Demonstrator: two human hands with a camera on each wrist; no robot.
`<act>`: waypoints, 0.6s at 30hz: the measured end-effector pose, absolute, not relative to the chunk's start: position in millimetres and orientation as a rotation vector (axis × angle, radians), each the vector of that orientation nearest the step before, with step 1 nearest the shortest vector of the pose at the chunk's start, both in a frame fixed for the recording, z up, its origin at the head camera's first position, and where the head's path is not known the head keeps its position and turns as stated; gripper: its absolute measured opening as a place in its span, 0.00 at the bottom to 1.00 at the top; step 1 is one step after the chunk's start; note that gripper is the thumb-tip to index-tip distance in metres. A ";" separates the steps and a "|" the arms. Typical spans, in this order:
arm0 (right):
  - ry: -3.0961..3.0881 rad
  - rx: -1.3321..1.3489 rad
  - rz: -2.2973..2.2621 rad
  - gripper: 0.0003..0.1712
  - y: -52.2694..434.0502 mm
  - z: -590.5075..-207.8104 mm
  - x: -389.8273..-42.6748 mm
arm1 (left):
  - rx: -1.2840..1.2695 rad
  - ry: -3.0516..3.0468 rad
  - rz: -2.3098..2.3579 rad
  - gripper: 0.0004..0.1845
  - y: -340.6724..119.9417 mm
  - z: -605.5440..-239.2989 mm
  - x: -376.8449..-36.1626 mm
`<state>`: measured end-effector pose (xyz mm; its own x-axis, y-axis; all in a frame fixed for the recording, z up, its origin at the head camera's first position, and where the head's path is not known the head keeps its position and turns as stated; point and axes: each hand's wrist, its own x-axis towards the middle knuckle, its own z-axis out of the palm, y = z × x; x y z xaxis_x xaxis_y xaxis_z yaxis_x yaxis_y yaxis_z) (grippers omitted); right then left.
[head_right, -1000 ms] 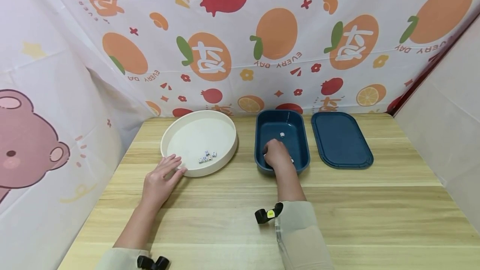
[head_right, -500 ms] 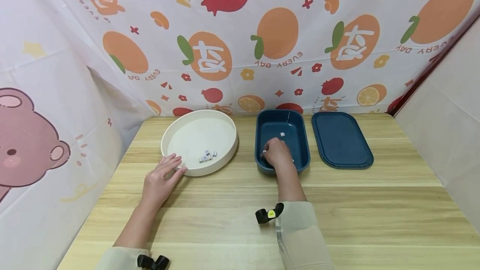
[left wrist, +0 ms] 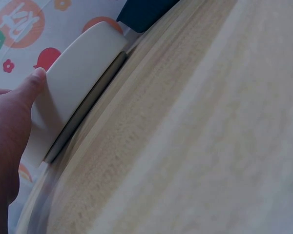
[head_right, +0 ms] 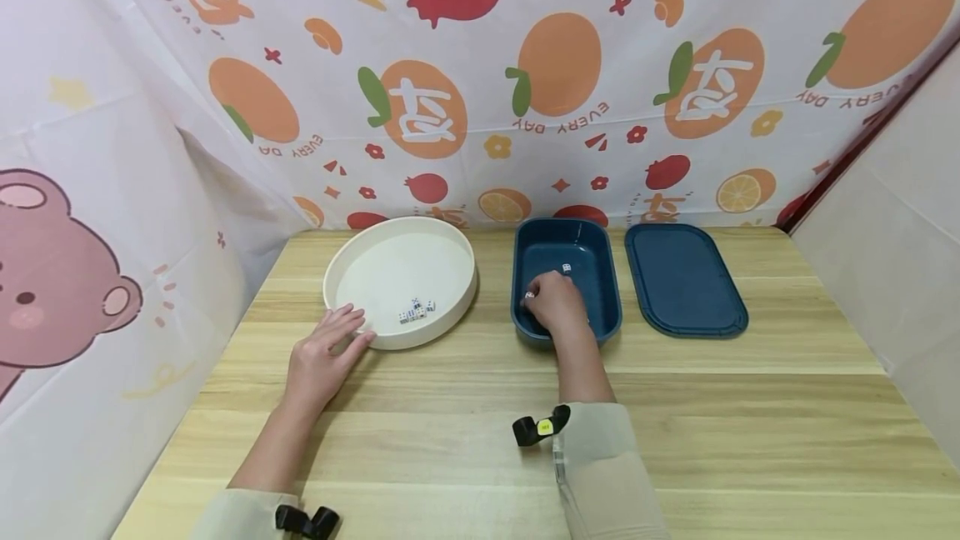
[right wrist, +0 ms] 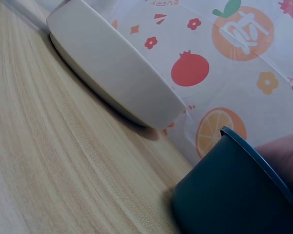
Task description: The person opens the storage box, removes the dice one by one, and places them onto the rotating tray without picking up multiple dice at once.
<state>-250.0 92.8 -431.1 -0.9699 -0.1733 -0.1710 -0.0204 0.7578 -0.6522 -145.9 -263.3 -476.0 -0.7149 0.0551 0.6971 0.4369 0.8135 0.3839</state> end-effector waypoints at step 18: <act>2.886 -0.138 -1.338 0.17 89.0 -421.3 -249.1 | -0.343 -2.323 -0.715 0.18 -263.2 -472.7 -145.5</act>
<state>-249.1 89.0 -421.3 -0.9954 -0.0603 0.0750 -0.0962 0.6435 -0.7593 -145.5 -263.2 -472.7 -0.7383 0.0498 0.6726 0.4193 0.8151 0.3999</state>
